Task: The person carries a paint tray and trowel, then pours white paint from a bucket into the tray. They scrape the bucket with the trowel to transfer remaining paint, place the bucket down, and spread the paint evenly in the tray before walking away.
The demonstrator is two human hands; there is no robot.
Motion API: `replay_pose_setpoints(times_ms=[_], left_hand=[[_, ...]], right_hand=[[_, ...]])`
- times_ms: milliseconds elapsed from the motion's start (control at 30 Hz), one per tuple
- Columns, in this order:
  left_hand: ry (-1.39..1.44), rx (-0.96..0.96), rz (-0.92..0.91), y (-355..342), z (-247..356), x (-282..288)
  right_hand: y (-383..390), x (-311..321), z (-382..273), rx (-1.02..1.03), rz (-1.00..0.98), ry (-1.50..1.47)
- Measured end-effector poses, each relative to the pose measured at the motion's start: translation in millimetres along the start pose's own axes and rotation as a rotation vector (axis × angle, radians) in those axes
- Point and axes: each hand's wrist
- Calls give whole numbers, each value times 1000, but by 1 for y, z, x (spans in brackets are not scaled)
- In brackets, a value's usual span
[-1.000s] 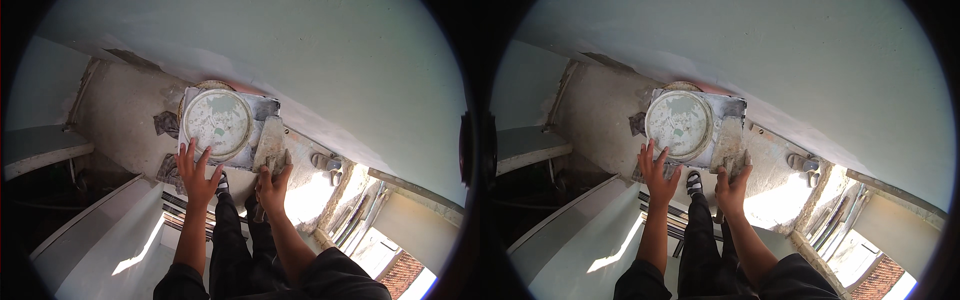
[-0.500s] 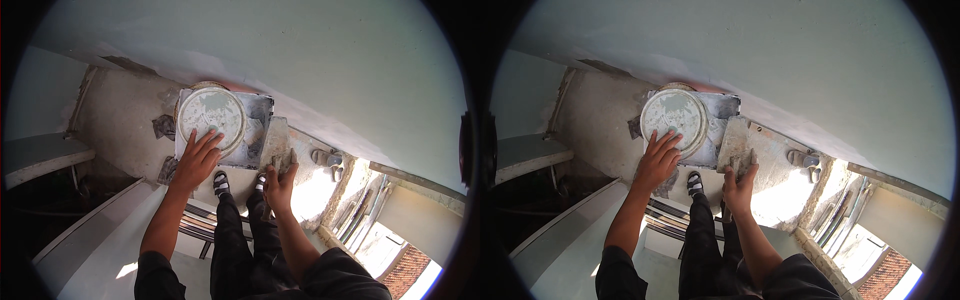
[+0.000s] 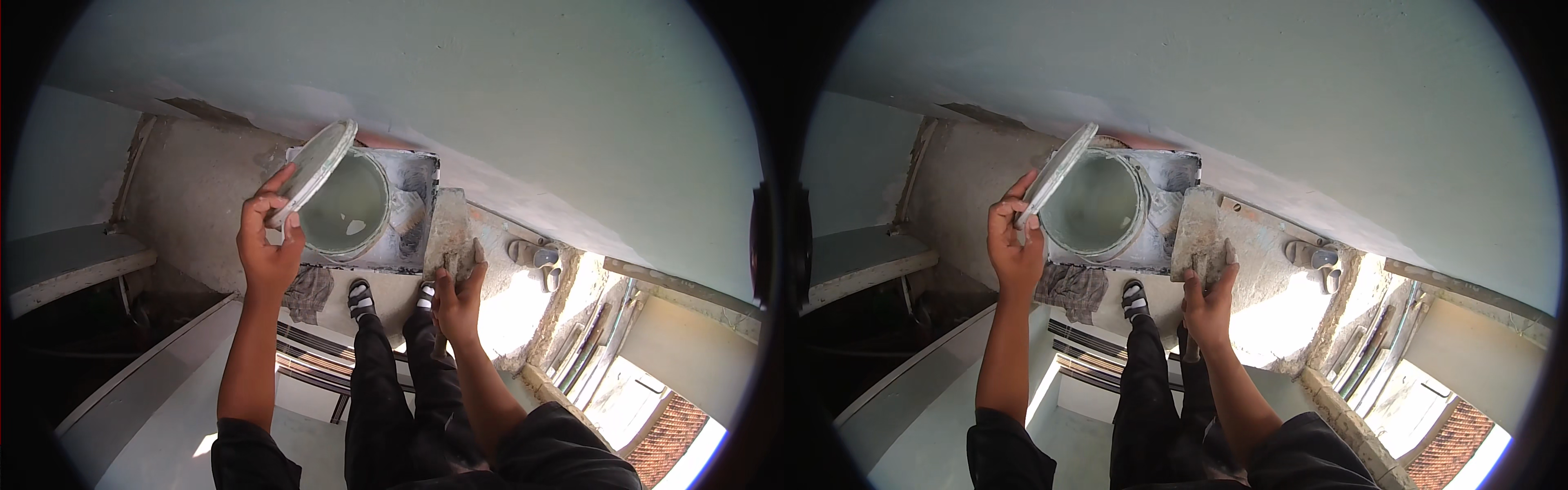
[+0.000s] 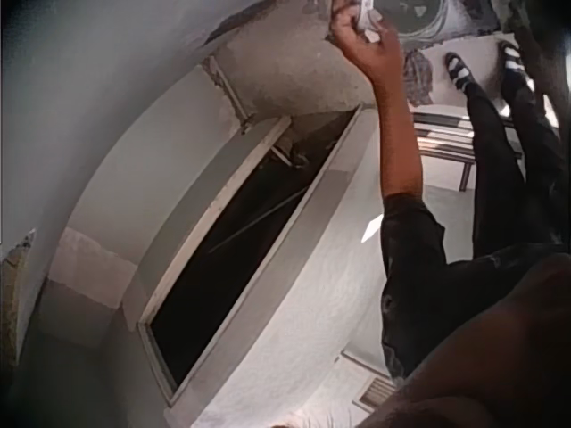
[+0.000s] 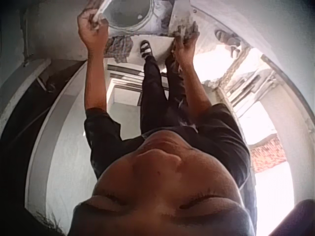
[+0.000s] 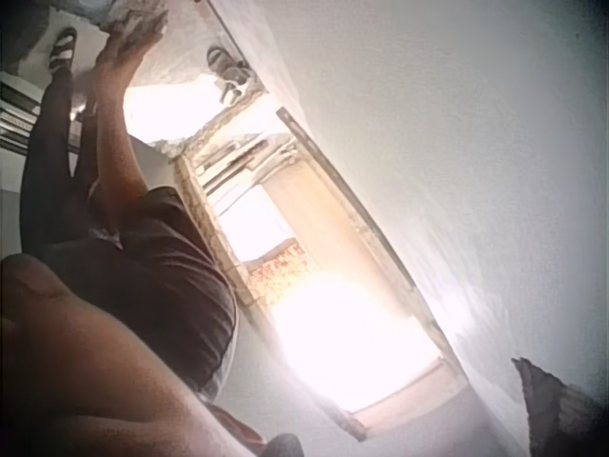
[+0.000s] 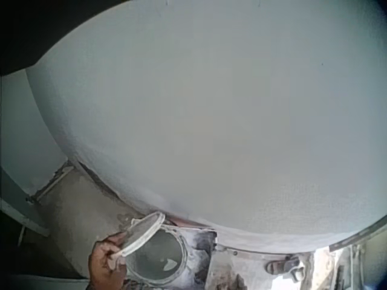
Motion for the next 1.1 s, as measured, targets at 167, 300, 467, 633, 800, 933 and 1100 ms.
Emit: replay_pose_setpoints(times_ms=[167, 300, 467, 633, 800, 933, 1100], left_hand=[[123, 276, 403, -13, -27, 46], [371, 466, 660, -5, -28, 75], [498, 660, 918, 47, -25, 106], [597, 798, 1051, 132, -37, 120], [668, 884, 1100, 180, -40, 106], [704, 907, 1143, 203, -38, 103], [654, 934, 1147, 225, -29, 106]], right_hand=[[1, 3, -8, -43, -59, -4], [0, 4, -6, -26, -69, 17], [7, 6, 4, 78, -200, 3], [20, 5, 28, 193, -405, 138], [38, 9, 38, 291, -503, 260], [61, 20, 50, 317, -597, 523], [77, 21, 66, 297, -688, 576]])
Point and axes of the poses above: each hand's wrist, its own y-axis away from the middle knuckle, its own x-axis out of the back of the hand, z = x × y, and after that the axes turned 3 degrees about z, right-handed
